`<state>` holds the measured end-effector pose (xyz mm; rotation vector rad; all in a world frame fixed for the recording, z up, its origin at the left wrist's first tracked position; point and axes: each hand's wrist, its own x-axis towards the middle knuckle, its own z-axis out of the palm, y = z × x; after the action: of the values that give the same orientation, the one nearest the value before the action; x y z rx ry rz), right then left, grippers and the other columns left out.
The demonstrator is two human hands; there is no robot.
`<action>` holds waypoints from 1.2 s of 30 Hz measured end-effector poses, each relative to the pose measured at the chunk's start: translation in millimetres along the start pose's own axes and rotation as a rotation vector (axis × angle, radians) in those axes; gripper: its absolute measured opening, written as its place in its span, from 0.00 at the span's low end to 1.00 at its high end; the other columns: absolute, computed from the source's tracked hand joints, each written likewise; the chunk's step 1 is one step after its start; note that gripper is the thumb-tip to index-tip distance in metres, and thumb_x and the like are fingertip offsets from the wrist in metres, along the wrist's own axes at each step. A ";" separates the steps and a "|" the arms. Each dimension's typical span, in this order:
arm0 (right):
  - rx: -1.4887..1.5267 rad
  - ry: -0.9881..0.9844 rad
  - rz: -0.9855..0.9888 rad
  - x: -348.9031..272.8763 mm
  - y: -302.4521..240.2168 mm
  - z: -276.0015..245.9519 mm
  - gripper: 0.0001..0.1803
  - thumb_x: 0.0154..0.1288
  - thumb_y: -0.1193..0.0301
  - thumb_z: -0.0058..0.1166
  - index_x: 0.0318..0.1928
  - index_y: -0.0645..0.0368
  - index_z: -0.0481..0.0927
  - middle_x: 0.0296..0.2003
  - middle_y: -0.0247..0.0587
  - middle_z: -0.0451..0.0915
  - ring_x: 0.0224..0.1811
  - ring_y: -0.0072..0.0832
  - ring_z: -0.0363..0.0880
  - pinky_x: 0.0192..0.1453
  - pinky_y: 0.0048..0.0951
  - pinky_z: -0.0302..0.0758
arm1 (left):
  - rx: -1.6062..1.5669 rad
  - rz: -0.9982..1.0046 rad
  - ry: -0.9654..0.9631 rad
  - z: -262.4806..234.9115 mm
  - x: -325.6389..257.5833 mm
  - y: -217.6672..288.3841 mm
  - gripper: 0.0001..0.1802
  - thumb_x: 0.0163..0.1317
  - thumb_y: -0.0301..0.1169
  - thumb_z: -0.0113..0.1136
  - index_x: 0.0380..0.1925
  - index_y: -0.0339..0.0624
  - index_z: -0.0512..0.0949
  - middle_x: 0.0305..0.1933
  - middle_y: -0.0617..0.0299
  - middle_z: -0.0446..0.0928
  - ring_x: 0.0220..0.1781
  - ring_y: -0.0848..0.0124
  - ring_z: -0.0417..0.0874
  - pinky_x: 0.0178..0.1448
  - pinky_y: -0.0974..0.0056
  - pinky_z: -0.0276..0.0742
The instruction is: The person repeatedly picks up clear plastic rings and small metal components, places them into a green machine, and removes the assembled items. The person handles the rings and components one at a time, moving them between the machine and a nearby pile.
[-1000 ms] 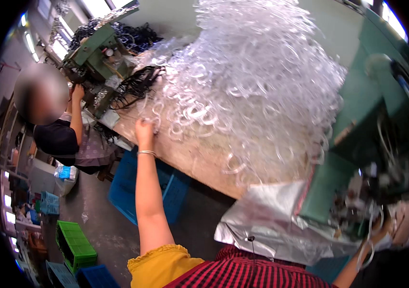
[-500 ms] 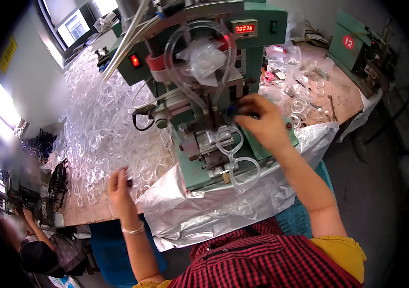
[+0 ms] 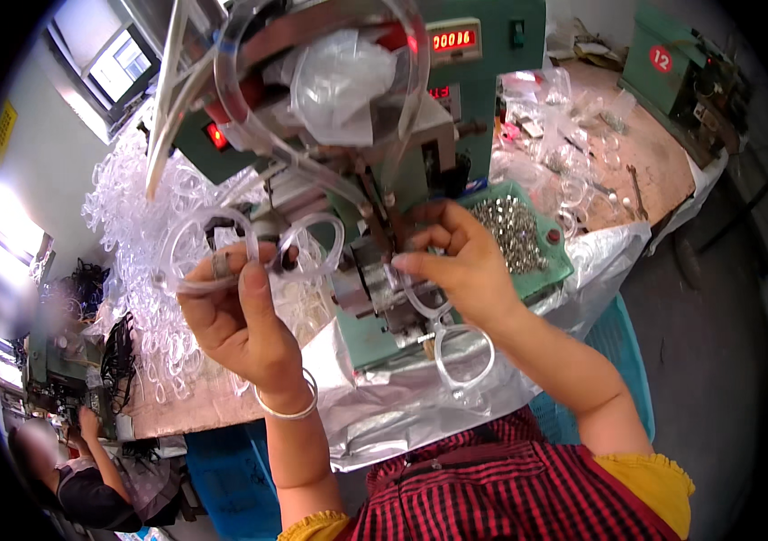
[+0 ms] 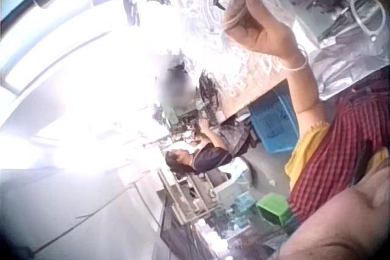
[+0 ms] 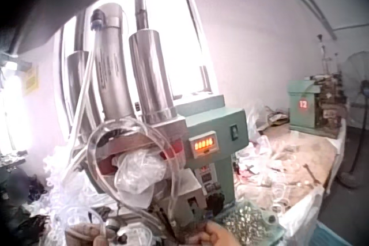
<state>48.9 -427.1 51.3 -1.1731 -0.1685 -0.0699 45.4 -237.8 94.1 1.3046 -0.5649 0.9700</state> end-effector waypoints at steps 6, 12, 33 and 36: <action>0.105 0.040 -0.002 -1.7 0.4 4.7 0.23 0.52 0.83 0.61 0.50 0.63 0.72 0.31 0.32 0.77 0.34 0.17 0.75 0.41 0.19 0.72 | -0.018 -0.081 -0.075 -0.9 5.5 8.4 0.10 0.65 0.20 0.55 0.45 0.35 0.71 0.43 0.56 0.78 0.44 0.68 0.81 0.49 0.62 0.81; 0.094 0.051 -0.006 -2.1 1.6 6.2 0.25 0.53 0.83 0.60 0.52 0.64 0.71 0.33 0.33 0.78 0.38 0.19 0.76 0.44 0.19 0.72 | 0.033 -0.065 -0.069 -1.2 6.8 8.3 0.10 0.64 0.20 0.56 0.45 0.34 0.71 0.42 0.56 0.78 0.44 0.68 0.82 0.52 0.64 0.78; -1.322 0.418 -0.536 -8.1 31.4 -113.7 0.07 0.51 0.73 0.61 0.31 0.61 0.80 0.33 0.47 0.79 0.39 0.47 0.74 0.46 0.42 0.71 | 0.443 0.669 -0.781 11.8 -58.4 -6.3 0.09 0.45 0.26 0.64 0.25 0.43 0.72 0.46 0.57 0.80 0.38 0.65 0.79 0.52 0.56 0.84; -1.366 0.427 -0.292 -11.2 39.9 -125.1 0.09 0.53 0.75 0.58 0.37 0.61 0.79 0.37 0.49 0.79 0.41 0.47 0.75 0.48 0.42 0.70 | 0.381 0.644 -0.725 8.8 -62.9 -11.3 0.13 0.45 0.27 0.64 0.30 0.45 0.70 0.48 0.57 0.80 0.30 0.69 0.75 0.50 0.55 0.84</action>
<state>55.5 -527.3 -34.1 -2.4403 0.1322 -0.7828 24.3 -263.0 38.6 1.8813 -1.4780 1.1406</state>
